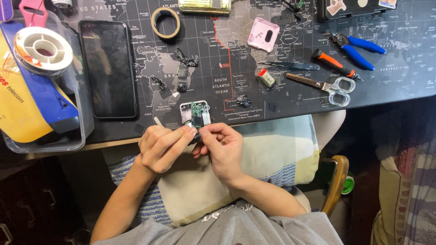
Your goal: The person assembles a small electronic device by hand, handling a circuit board, a cylindrical battery, and a transparent case. They use a soldering iron to connect components and a screwdriver to secure parts within the case.
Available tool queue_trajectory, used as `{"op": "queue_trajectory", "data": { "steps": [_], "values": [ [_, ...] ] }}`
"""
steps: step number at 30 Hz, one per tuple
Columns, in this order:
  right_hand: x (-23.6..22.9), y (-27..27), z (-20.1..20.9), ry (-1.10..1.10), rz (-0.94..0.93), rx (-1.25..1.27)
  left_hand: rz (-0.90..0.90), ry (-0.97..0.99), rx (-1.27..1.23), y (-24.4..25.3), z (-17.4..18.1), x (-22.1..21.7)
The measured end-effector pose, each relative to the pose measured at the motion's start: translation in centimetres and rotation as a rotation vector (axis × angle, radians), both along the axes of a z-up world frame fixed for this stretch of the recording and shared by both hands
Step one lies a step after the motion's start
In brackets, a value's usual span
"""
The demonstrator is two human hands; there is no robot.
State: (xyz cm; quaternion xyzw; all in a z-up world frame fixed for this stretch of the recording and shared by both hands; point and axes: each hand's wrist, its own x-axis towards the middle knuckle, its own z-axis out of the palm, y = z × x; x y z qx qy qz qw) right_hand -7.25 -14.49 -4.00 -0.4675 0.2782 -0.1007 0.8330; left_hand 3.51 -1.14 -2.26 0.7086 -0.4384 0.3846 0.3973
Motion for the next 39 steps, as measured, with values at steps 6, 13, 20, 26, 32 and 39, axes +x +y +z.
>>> {"op": "queue_trajectory", "data": {
  "steps": [6, 13, 20, 26, 32, 39],
  "values": [
    [-1.2, 0.5, 0.1, -0.255, -0.008, -0.431, 0.022, 0.006, 0.028, 0.2, 0.5, 0.0],
    [-1.1, 1.0, 0.4, -0.292, 0.013, -0.41, 0.025, -0.002, 0.033, 0.1, 0.4, -0.2],
    [-1.1, 1.1, -0.2, -0.273, 0.042, -0.32, 0.032, -0.011, 0.056, 0.3, -0.1, -0.2],
    [-0.7, 0.9, -0.4, -0.268, 0.018, -0.282, 0.041, -0.02, 0.065, 0.3, 0.3, -0.2],
    [-0.3, 0.7, -0.8, -0.233, 0.0, -0.28, 0.025, -0.015, 0.069, 0.5, 0.1, -0.1],
    [0.1, 0.7, -1.1, -0.258, -0.062, -0.461, -0.041, 0.007, 0.069, 0.4, 1.5, 0.3]
  ]
}}
